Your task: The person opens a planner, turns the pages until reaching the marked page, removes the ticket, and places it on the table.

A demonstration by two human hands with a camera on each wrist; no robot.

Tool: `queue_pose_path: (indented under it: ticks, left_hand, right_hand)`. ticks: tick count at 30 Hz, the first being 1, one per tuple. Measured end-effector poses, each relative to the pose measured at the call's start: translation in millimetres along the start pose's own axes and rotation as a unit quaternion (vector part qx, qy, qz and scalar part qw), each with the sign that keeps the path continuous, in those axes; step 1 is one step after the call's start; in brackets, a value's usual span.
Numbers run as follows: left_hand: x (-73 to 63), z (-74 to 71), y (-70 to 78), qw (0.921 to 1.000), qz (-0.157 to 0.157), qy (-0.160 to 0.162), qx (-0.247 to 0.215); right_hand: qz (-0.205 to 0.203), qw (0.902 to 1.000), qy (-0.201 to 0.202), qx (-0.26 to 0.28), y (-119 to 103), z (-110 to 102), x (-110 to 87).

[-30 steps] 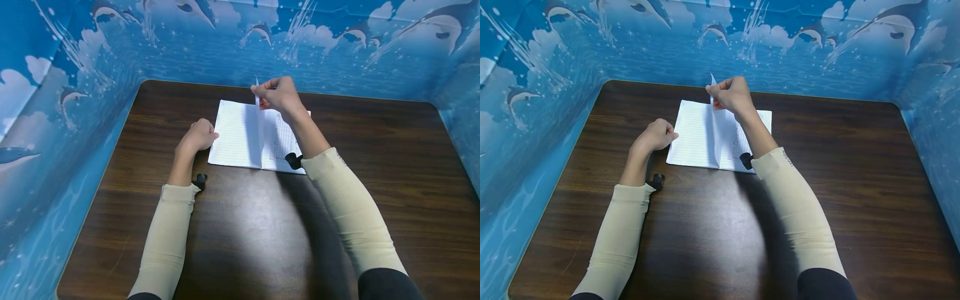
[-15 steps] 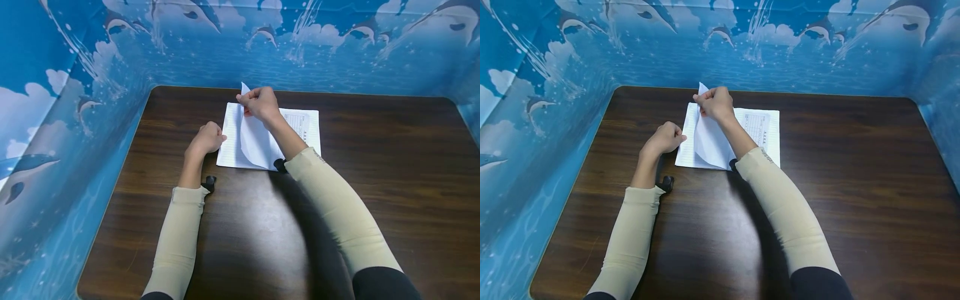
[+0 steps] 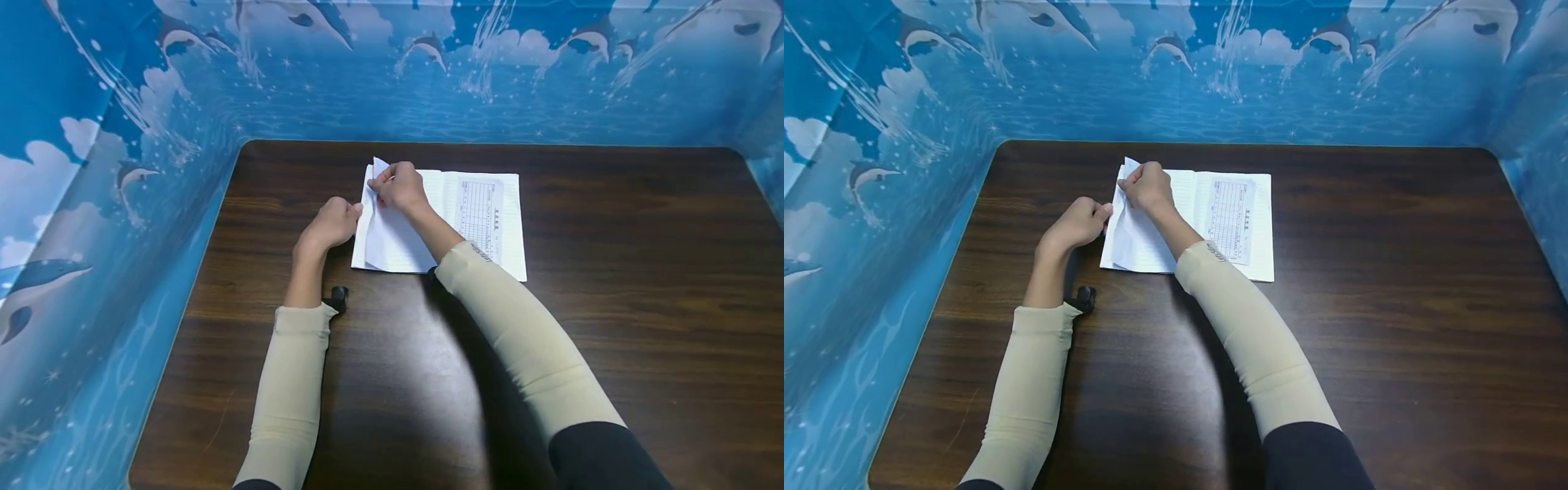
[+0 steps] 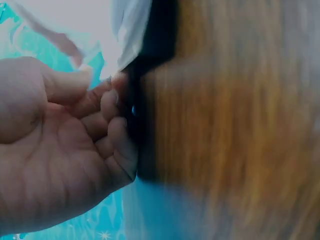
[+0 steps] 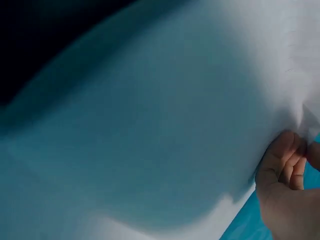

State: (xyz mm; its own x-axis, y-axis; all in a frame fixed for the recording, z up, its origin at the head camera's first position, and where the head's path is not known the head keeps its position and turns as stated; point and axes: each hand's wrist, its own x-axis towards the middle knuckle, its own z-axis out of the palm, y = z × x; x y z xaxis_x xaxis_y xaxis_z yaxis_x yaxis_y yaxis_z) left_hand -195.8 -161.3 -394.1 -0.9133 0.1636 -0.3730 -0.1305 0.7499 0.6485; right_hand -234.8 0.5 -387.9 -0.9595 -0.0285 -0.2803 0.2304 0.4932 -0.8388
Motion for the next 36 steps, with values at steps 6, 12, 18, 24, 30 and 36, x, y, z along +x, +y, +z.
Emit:
queue_pose_path:
  ticks: [6,12,18,24,30,36]
  left_hand:
    - [-5.5,-0.5,4.3,0.9999,-0.003,-0.013,0.001]
    - [-7.3,3.1,11.3,0.9996,-0.020,-0.013,0.018]
    - [-8.0,4.0,11.0,0.9995,-0.016,-0.005,0.027]
    - [-10.2,4.5,11.1,0.9993,-0.020,-0.004,0.030]
    - [-12.2,5.9,13.8,0.9991,-0.031,0.002,0.030]
    - [-11.0,6.5,14.5,0.9991,-0.030,0.000,0.031]
  right_hand:
    - [-0.022,0.9975,-0.038,-0.057,6.7,1.5,0.4]
    - [-0.072,0.9872,-0.079,-0.118,10.2,-7.4,-2.0]
    - [-0.151,0.9575,-0.074,-0.234,17.0,-18.1,-8.7]
    - [-0.161,0.9331,-0.053,-0.317,25.2,-36.6,-12.9]
    - [-0.152,0.9118,-0.019,-0.381,36.5,-63.1,-9.7]
    - [-0.128,0.9015,0.020,-0.413,52.4,-94.9,-10.9]
